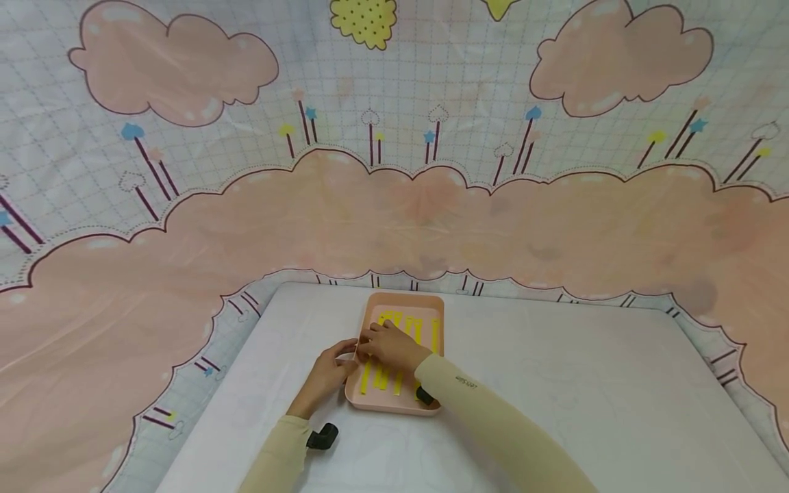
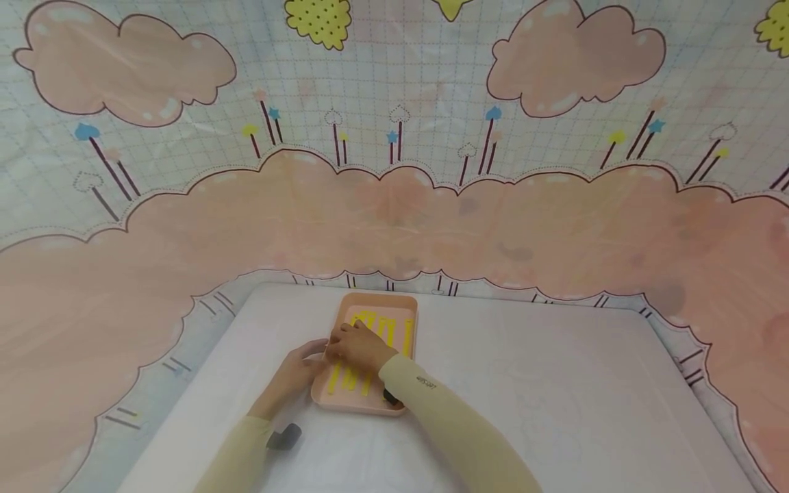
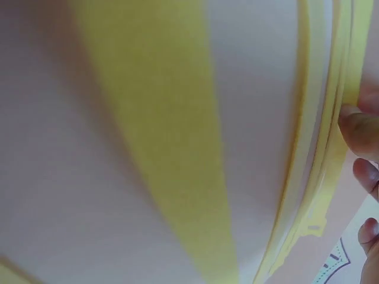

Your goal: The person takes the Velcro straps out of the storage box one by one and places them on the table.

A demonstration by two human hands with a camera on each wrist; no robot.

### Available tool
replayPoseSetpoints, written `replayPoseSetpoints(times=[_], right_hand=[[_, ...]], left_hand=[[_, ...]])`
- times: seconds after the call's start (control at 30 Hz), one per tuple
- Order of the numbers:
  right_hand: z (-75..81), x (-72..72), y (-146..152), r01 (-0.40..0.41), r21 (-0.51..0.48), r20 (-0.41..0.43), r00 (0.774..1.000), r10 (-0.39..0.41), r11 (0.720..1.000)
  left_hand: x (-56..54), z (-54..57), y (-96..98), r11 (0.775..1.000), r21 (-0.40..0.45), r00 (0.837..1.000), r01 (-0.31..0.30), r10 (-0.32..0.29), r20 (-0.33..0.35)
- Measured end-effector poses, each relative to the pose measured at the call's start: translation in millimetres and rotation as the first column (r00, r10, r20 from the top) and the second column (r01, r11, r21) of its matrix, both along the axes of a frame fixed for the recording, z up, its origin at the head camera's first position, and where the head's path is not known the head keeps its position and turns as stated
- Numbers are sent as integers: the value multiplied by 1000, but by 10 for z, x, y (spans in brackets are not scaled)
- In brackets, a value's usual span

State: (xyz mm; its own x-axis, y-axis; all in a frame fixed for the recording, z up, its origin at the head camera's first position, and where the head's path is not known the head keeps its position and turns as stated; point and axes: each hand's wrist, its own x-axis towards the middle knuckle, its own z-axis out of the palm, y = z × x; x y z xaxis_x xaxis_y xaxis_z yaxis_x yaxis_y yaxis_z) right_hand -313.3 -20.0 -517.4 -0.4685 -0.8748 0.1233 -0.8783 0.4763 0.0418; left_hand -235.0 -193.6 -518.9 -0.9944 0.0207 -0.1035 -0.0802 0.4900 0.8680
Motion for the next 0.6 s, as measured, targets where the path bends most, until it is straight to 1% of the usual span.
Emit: replayPoseSetpoints(times=[0.1, 0.23, 0.33, 0.47, 0.6], right_hand=[[15, 9, -6, -6, 19, -34, 999, 7, 1000], [18, 29, -6, -10, 32, -71, 997, 12, 999], [28, 36, -1, -5, 42, -90, 996, 8, 999], [80, 51, 18, 8, 33, -94, 996, -5, 999], [123, 54, 46, 12, 18, -118, 993, -10, 1000]], left_hand=[[3, 19, 4, 1000, 9, 1000, -8, 8, 11], [16, 32, 9, 1000, -4, 1000, -9, 9, 17], [11, 24, 11, 1000, -2, 1000, -1, 1, 11], [-1, -2, 4, 1000, 17, 1000, 2, -2, 0], [-5, -22, -12, 1000, 8, 1000, -2, 2, 2]])
